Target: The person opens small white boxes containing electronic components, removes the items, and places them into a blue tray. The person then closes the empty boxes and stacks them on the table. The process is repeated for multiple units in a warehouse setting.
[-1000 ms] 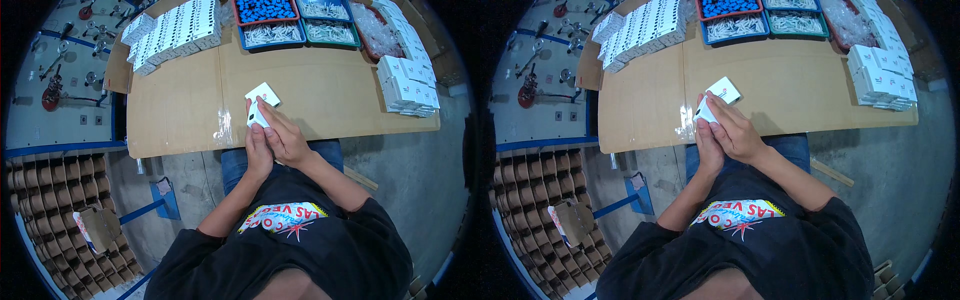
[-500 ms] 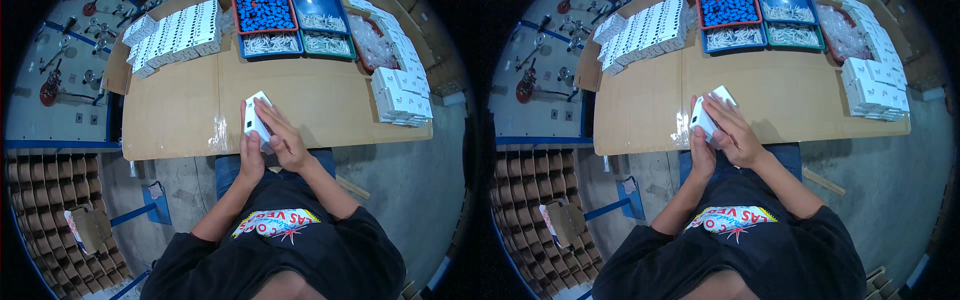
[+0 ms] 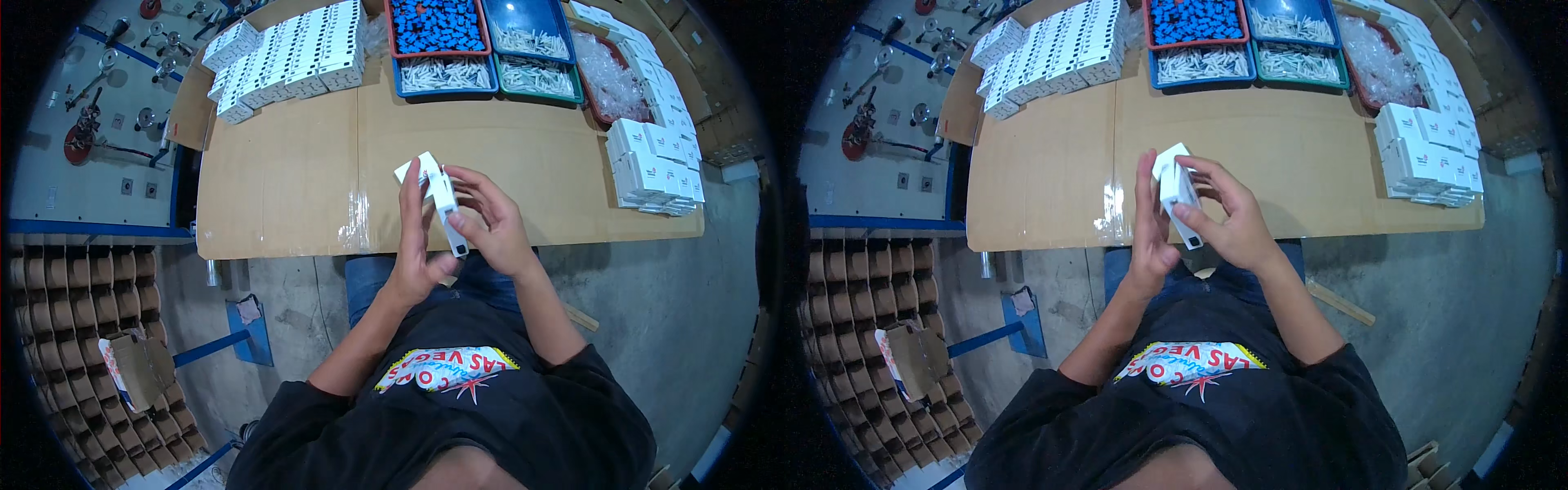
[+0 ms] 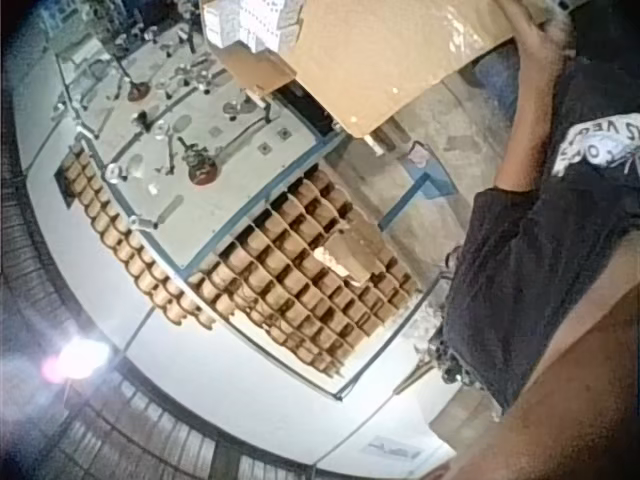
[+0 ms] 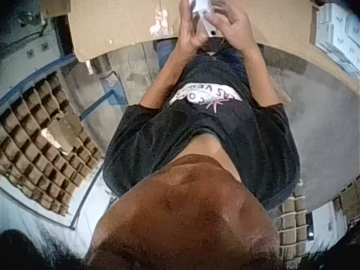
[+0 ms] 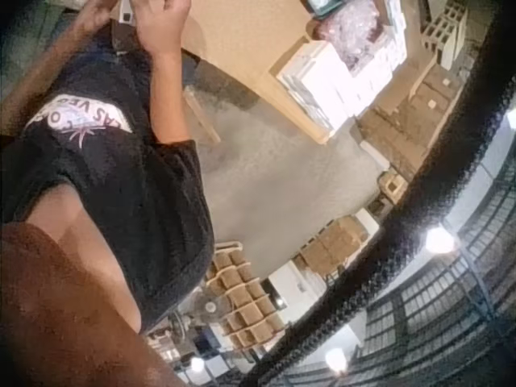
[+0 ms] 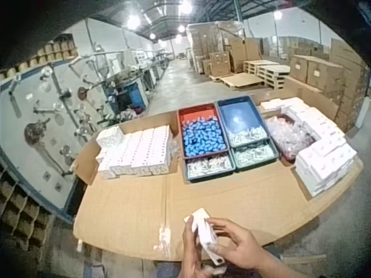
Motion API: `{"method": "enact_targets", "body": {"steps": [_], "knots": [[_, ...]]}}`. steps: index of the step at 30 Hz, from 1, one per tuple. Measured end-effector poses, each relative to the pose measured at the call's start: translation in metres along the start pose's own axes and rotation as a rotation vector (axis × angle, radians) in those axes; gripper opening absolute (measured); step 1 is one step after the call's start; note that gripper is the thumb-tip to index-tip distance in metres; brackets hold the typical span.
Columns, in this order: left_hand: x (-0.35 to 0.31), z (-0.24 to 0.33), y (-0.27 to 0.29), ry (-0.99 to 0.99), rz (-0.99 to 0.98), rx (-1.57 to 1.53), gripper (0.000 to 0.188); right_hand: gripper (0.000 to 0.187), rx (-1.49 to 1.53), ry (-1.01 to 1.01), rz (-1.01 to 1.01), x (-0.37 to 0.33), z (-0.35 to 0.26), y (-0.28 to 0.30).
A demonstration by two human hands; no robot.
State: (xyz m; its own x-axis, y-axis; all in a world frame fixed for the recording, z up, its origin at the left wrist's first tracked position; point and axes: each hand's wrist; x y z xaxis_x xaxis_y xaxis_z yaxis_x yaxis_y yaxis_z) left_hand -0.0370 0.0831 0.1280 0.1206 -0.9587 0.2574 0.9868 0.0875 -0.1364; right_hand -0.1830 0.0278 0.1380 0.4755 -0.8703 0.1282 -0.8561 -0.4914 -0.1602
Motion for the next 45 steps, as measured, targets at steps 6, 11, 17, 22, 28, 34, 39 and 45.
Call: {"method": "enact_targets", "body": {"steps": [6,11,17,22,28,34,39,45], "knots": [[-0.003,0.012,0.01,0.583,0.077,-0.398,0.067,0.062,-0.129,0.249,-0.066,-0.004,0.006,-0.003],[-0.009,0.005,-0.004,0.646,0.194,-0.465,0.051,0.054,-0.087,0.332,-0.021,-0.009,0.022,-0.021],[-0.01,0.006,0.0,0.64,0.173,-0.471,0.051,0.049,-0.481,0.478,0.023,-0.003,0.005,-0.01],[-0.01,0.011,0.002,0.686,0.199,-0.482,0.056,0.048,-0.497,0.27,-0.067,-0.012,0.008,-0.001],[-0.016,0.0,-0.005,0.616,0.264,-0.416,0.058,0.047,-0.586,0.362,-0.083,-0.016,0.014,-0.002],[-0.008,0.002,-0.017,0.468,0.338,-0.391,0.053,0.049,-0.672,0.51,0.006,-0.015,0.016,-0.012],[-0.008,-0.005,-0.016,0.431,0.291,-0.32,0.055,0.053,-0.596,0.388,-0.006,-0.016,0.02,-0.013],[-0.005,-0.012,-0.013,0.484,0.295,-0.346,0.058,0.055,-0.658,0.453,-0.017,-0.015,0.032,-0.009]]}}
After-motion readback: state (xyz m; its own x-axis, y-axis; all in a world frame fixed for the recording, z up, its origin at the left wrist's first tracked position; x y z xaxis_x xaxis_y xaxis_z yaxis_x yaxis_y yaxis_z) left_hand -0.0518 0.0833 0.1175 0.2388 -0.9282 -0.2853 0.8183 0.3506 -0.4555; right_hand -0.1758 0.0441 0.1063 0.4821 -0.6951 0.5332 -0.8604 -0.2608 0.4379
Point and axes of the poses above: each hand's wrist, its own x-axis towards the middle knuckle, its own y-axis out of the back of the hand, z = x × y
